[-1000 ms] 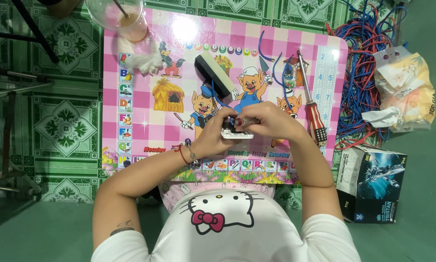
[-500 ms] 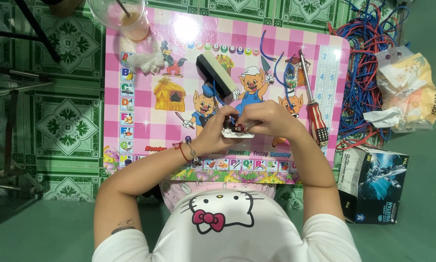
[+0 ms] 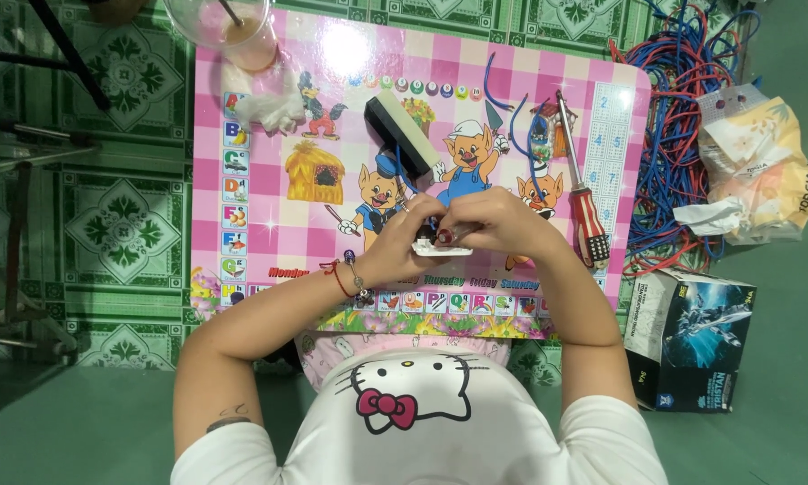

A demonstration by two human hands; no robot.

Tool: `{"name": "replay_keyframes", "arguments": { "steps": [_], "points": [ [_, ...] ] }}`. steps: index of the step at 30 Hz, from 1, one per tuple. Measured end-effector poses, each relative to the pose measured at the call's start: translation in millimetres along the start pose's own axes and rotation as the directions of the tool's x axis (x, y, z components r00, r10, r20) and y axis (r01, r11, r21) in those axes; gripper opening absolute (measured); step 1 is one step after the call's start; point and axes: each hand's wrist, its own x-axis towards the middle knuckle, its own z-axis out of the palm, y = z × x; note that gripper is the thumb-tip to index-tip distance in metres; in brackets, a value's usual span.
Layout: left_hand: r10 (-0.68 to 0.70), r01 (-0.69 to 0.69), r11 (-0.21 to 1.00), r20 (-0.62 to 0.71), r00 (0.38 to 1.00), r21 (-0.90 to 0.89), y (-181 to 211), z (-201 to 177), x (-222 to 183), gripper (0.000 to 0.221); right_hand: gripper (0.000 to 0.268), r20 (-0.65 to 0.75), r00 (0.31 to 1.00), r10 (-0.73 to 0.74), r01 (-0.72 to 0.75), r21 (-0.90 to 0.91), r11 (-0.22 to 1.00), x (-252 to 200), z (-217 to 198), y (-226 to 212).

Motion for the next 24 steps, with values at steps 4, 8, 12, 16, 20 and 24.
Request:
{"name": "replay_keyframes", "arguments": {
  "steps": [4,8,12,16,20,24],
  "points": [
    [0.018,-0.018,1.000,-0.006,1.000,-0.008,-5,1,-1,0.051,0.009,0.002,1.000,-0.003,0.003,0.014,1.000,2,-3,-6],
    [0.011,-0.011,1.000,0.006,1.000,-0.028,-5,1,-2,0.052,0.008,0.016,1.000,-0.002,0.001,0.031,1.000,6,-8,-17],
    [0.031,-0.031,0.998,-0.006,0.999,-0.047,-1,-1,-1,0.053,0.009,0.070,0.997,0.040,-0.043,0.054,0.998,0,-15,-11],
    [0.026,-0.027,0.998,-0.006,1.000,-0.053,1,-2,-2,0.054,0.008,0.077,0.995,0.058,-0.062,0.055,0.997,-3,-10,-6],
    [0.030,-0.030,0.998,0.010,0.999,-0.058,-2,-1,-2,0.055,0.010,0.047,0.997,0.064,-0.066,0.045,0.997,-1,-9,-11],
    [0.039,-0.038,0.998,0.016,0.999,-0.049,-7,0,-3,0.055,0.012,0.040,0.997,0.065,-0.066,0.024,0.998,-1,-9,-9]
  ]
}}
